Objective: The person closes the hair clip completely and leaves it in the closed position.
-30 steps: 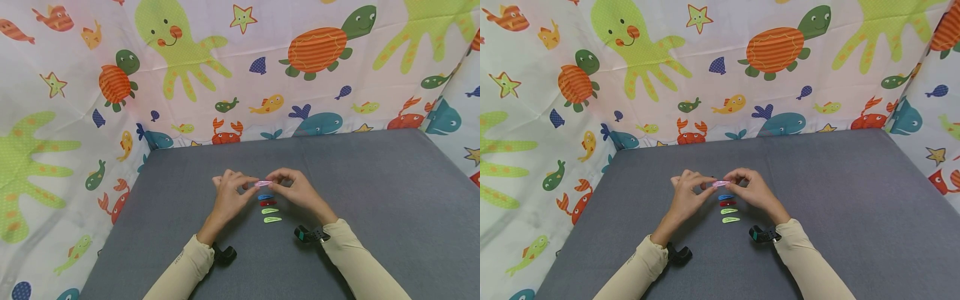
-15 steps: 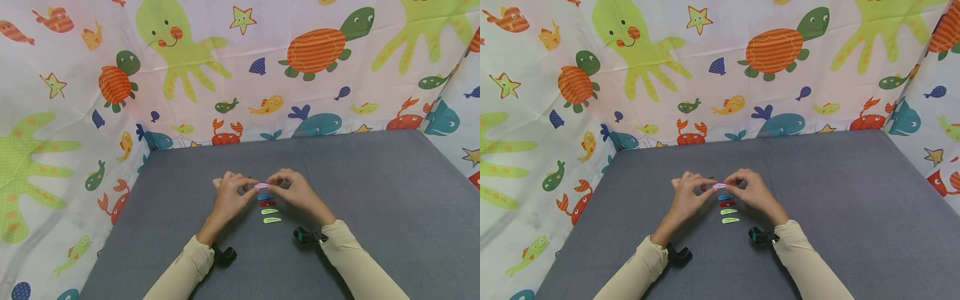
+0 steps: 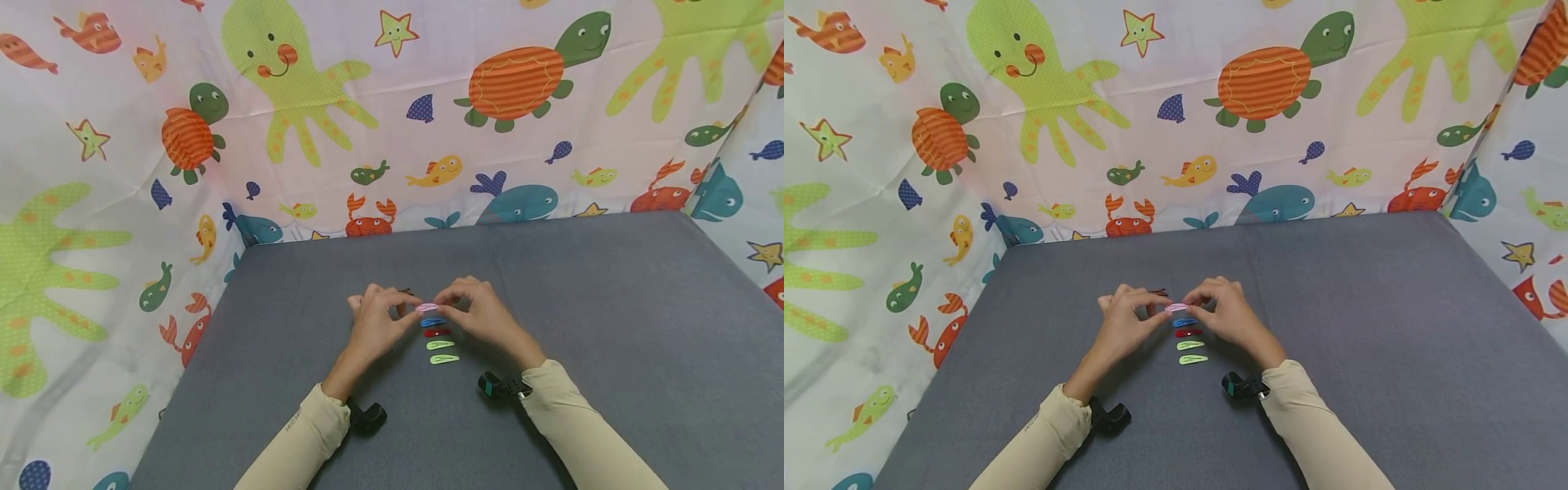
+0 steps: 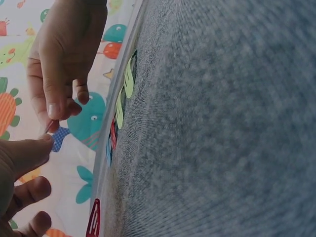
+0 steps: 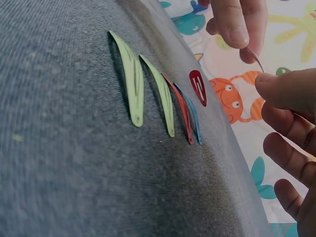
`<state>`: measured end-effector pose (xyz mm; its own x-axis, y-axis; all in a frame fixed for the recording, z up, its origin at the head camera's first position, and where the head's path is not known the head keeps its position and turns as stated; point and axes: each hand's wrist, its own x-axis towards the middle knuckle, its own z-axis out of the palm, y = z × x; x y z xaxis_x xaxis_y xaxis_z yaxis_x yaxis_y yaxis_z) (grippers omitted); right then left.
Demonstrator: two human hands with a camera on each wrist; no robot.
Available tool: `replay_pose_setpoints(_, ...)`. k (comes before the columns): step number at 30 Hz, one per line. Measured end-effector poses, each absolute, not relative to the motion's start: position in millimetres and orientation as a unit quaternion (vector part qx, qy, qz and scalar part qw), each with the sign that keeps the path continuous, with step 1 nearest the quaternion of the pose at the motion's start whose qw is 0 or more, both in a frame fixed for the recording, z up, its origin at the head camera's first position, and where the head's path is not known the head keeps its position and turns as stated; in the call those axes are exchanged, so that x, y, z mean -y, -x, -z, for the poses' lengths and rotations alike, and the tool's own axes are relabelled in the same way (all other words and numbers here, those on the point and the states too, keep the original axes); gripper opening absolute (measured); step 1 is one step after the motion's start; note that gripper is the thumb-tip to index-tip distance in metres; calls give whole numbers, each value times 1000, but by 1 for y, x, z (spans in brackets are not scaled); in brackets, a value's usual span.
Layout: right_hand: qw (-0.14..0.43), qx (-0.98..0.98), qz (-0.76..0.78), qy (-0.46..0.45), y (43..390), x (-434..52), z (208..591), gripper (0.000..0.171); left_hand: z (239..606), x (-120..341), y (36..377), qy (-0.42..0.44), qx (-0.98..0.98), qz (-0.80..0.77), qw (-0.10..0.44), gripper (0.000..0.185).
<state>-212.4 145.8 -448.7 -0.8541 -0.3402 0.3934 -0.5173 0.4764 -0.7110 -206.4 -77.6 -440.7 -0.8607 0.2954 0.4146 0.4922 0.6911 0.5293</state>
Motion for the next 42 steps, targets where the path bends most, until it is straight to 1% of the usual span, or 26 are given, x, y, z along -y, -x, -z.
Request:
replay_pose_setpoints(5,101,868,-420,-247,211,-144,448,9,441,78,205,207,917,319,121,15)
replay_pose_setpoints(12,116,871,-407,-250,209,-142,446,8,442,77,205,201,920,320,104,14)
replay_pose_setpoints(27,113,885,-386,-235,213,-140,452,8,443,74,207,183,933,297,90,12)
replay_pose_setpoints(42,99,916,-319,-224,220,-137,449,7,446,67,216,167,951,250,77,12)
